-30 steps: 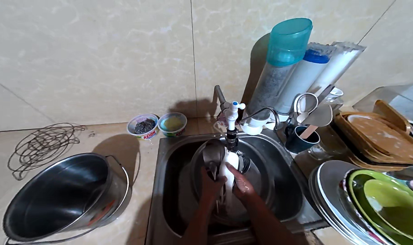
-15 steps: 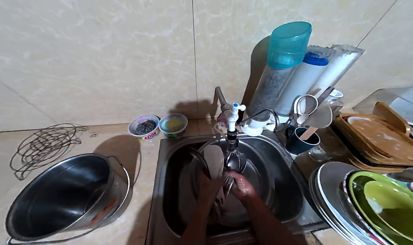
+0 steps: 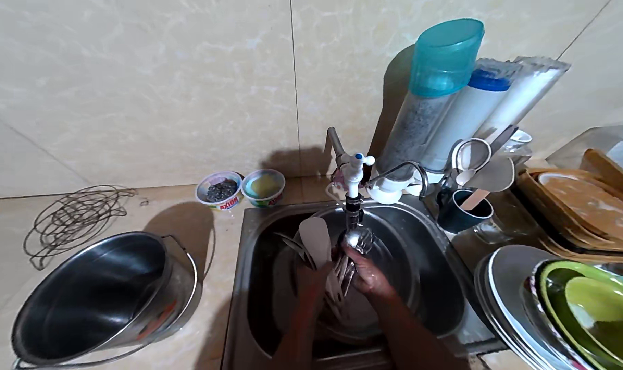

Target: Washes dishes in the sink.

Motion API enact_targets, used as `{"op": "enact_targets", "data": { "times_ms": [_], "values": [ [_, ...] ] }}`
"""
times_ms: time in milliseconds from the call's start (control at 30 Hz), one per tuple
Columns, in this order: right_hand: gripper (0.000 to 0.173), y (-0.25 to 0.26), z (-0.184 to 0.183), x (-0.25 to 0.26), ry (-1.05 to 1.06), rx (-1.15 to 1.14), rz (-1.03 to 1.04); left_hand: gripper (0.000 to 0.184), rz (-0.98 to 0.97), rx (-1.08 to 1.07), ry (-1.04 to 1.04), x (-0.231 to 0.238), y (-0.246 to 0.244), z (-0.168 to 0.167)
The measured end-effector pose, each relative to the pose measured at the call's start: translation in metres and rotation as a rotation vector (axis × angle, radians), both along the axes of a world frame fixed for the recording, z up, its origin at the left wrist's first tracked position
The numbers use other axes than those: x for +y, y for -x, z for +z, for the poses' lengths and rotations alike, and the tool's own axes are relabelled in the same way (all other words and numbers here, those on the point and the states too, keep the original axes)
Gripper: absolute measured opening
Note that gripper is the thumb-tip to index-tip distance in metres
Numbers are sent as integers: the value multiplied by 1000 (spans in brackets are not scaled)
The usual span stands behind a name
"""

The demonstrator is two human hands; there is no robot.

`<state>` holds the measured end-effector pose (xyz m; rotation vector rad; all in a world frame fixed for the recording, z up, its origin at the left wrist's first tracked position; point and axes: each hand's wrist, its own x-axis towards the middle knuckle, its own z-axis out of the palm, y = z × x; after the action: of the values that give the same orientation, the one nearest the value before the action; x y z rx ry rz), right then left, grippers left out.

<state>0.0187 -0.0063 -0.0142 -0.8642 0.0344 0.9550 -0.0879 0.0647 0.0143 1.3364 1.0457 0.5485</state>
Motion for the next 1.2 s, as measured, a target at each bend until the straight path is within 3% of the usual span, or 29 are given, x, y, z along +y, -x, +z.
{"op": "enact_targets", "data": {
  "times_ms": [100, 200, 300, 400, 500, 600, 767, 900, 1033, 1200],
  "values": [
    [16, 3, 6, -11, -11, -23, 74, 75, 33, -55, 36, -2, -3, -5],
    [7, 4, 10, -6, 193, -45, 37, 85, -50, 13, -7, -8, -2, -2],
    [19, 7, 5, 3, 271, -90, -33, 91, -180, 100, -143, -15, 1, 0],
    [35, 8, 6, 1, 203, -94, 15, 87, -180, 116, -149, -14, 1, 3],
    [11, 10, 14, -10, 60, -61, 86, 75, -66, 102, -41, -8, 0, 4],
    [13, 10, 14, -11, 96, -117, 112, 75, 7, 63, -11, -6, -1, -1],
    [21, 8, 3, 10, 216, -187, 59, 88, -11, 12, 4, -11, -3, -5],
    [44, 11, 10, 8, 172, -136, 210, 97, -108, 172, -148, -7, -3, 0],
    [27, 14, 10, 0, -101, -27, 232, 84, -52, 145, -130, 2, 1, -3],
    [9, 21, 15, 4, 153, -159, 53, 70, 31, 63, -73, -2, -2, -4]
  ]
}}
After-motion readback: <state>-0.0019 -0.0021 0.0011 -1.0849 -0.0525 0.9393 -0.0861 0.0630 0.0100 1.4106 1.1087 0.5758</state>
